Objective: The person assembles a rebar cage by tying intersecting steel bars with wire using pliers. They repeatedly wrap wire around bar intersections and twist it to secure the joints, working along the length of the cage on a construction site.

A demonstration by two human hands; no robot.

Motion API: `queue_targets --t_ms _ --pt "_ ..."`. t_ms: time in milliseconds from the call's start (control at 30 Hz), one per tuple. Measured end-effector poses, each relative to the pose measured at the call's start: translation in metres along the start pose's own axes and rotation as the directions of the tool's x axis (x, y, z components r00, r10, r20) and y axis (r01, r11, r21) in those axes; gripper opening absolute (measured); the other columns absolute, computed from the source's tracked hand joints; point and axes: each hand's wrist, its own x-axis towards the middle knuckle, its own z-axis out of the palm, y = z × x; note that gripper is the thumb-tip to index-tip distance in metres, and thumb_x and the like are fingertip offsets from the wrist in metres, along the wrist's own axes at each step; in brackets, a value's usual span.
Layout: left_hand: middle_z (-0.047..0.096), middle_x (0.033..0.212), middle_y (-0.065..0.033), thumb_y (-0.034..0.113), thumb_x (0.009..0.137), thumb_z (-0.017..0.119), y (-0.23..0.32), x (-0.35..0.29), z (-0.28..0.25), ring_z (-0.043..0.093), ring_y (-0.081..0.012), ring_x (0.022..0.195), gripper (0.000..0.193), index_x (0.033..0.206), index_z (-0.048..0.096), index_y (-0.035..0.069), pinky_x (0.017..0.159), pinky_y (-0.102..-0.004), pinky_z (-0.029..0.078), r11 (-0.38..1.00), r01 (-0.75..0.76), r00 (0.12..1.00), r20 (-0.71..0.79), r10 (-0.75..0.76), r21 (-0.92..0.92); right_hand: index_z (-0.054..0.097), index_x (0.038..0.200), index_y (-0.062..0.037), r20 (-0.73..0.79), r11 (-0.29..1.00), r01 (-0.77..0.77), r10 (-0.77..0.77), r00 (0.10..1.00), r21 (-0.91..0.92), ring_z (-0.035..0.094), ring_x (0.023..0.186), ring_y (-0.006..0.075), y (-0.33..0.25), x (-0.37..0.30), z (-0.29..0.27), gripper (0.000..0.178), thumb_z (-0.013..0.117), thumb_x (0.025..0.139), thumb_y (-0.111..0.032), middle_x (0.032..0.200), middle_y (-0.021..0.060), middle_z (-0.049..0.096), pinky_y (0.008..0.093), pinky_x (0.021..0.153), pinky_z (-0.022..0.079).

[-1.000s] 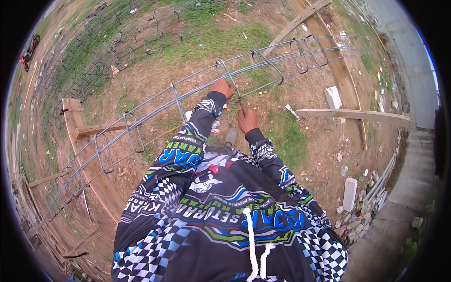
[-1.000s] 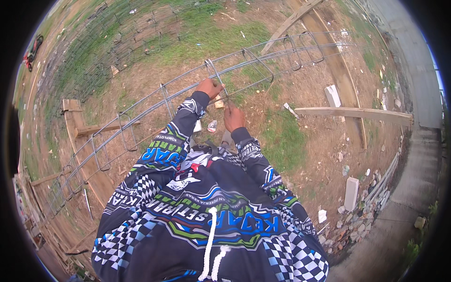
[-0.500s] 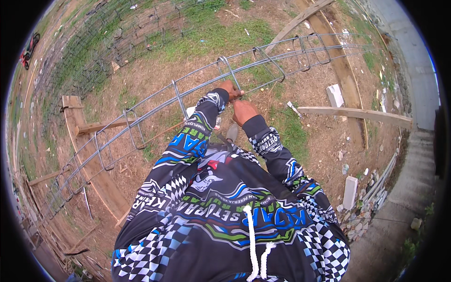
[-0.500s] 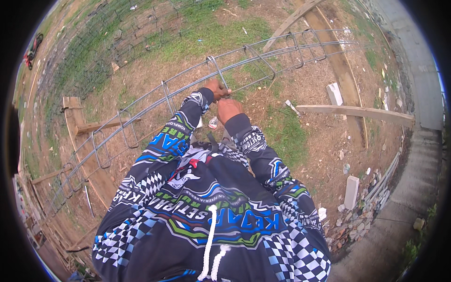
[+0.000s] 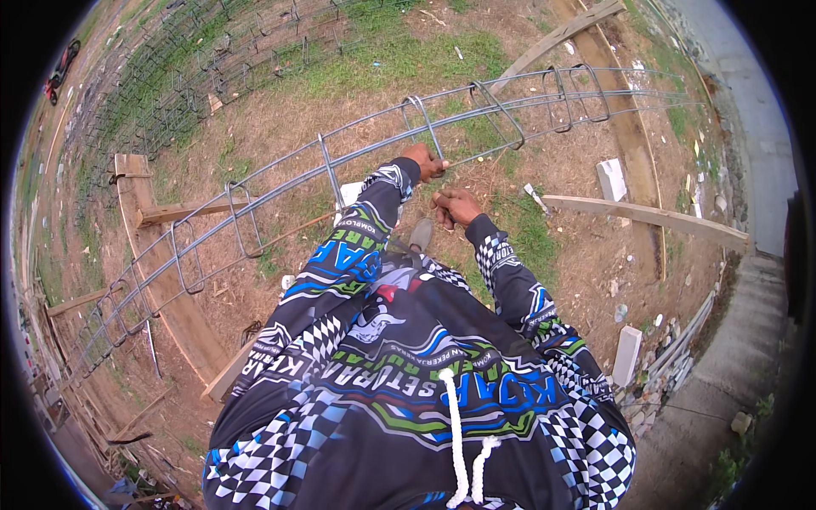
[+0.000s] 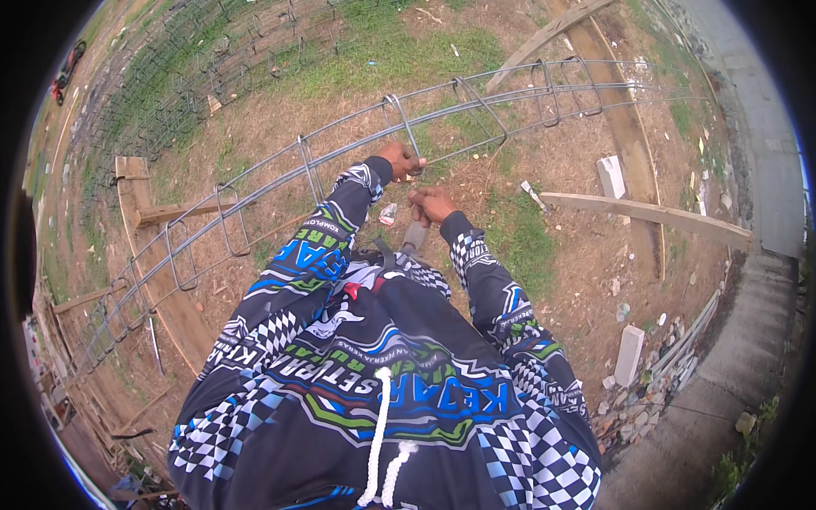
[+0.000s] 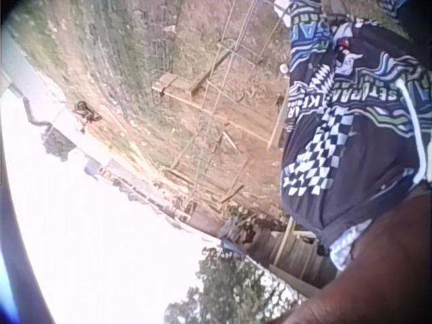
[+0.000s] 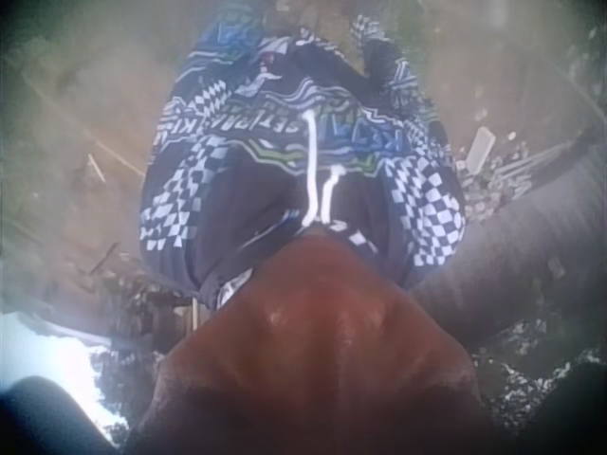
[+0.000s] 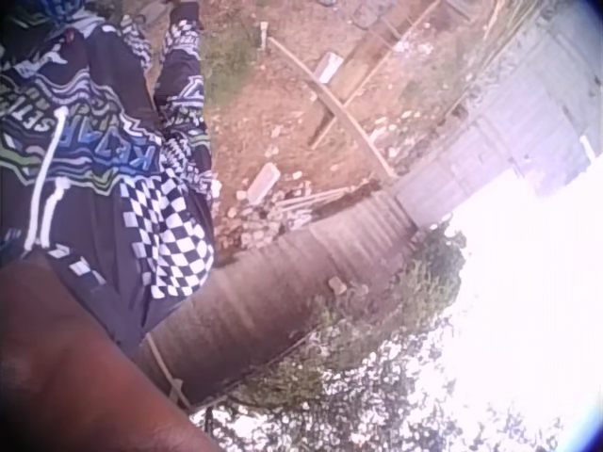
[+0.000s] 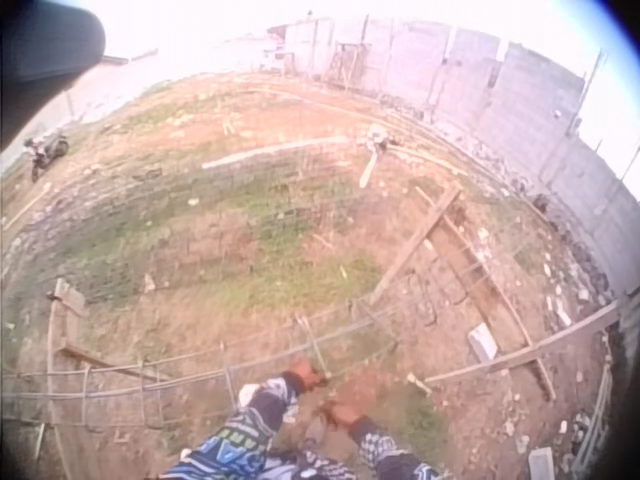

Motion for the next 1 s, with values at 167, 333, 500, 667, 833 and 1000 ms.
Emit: queue_targets --t_ms 167,333,500,667,833,1000 --pt "0.069 0.068 -0.0124 0.047 0.085 0.067 0.011 0.004 -0.006 0.067 -0.0212 0.063 0.045 0.085 0.074 0.002 0.063 -0.0382 0.052 0.997 0.075 0.995 0.069 -0.078 0.034 0.062 0.112 -0.0050 0.047 0.865 0.051 -0.086 0.995 0.498 0.061 0.064 0.0192 0.025 -0.023 0.031 0.040 0.059 0.092 -0.040 0.070 0.0089 0.064 0.0345 0.058 0.049" --pt "0.071 0.075 -0.0087 0.051 0.083 0.067 -0.006 0.026 -0.016 0.066 -0.0242 0.066 0.044 0.092 0.075 0.008 0.067 -0.0401 0.052 0.968 0.009 0.981 0.187 -0.057 0.250 0.060 0.121 -0.0092 -0.318 0.891 0.372 -0.442 0.839 -0.260 0.059 0.064 0.0237 0.008 -0.028 0.088 0.047 0.070 0.084 -0.036 0.070 0.0081 0.060 0.0397 0.059 0.046" --pt "0.073 0.090 -0.0113 0.050 0.088 0.062 0.021 0.022 -0.030 0.071 -0.0236 0.077 0.044 0.105 0.074 0.011 0.077 -0.0365 0.057 0.959 0.037 0.939 0.318 -0.129 0.280 0.065 0.096 -0.0062 -0.325 0.759 0.350 -0.580 0.747 -0.549 0.060 0.064 0.0280 -0.041 0.000 0.111 0.033 0.077 0.075 -0.029 0.069 0.0094 0.058 0.0414 0.058 0.045" --pt "0.073 0.091 -0.0108 0.051 0.087 0.063 0.028 0.011 -0.034 0.071 -0.0222 0.078 0.046 0.105 0.074 0.010 0.077 -0.0360 0.055 0.964 0.018 0.949 0.299 -0.100 0.267 0.068 0.091 -0.0089 -0.385 0.691 0.555 -0.721 0.576 -0.464 0.060 0.062 0.0251 -0.036 -0.021 0.117 0.024 0.079 0.072 -0.018 0.072 0.0072 0.061 0.0380 0.056 0.045" --pt "0.072 0.086 -0.0114 0.049 0.086 0.066 0.024 0.005 -0.026 0.071 -0.0204 0.076 0.047 0.099 0.073 0.004 0.071 -0.0345 0.054 0.991 0.057 0.957 0.276 -0.088 0.118 0.069 0.101 -0.0084 -0.369 0.581 0.659 -0.814 0.449 -0.478 0.063 0.070 0.0203 -0.073 -0.108 0.082 0.028 0.079 0.075 -0.010 0.084 0.0072 0.066 0.0313 0.067 0.050" --pt "0.068 0.077 -0.0124 0.042 0.088 0.066 0.025 -0.012 -0.011 0.070 -0.0218 0.069 0.046 0.100 0.070 -0.002 0.052 -0.0333 0.054 0.995 0.067 0.990 0.131 -0.057 -0.072 0.067 0.102 -0.0005 -0.531 0.646 0.763 -0.657 0.535 -0.032 0.066 0.089 0.0192 -0.114 -0.167 0.024 0.027 0.076 0.082 -0.016 0.099 0.0106 0.069 0.0308 0.082 0.051"
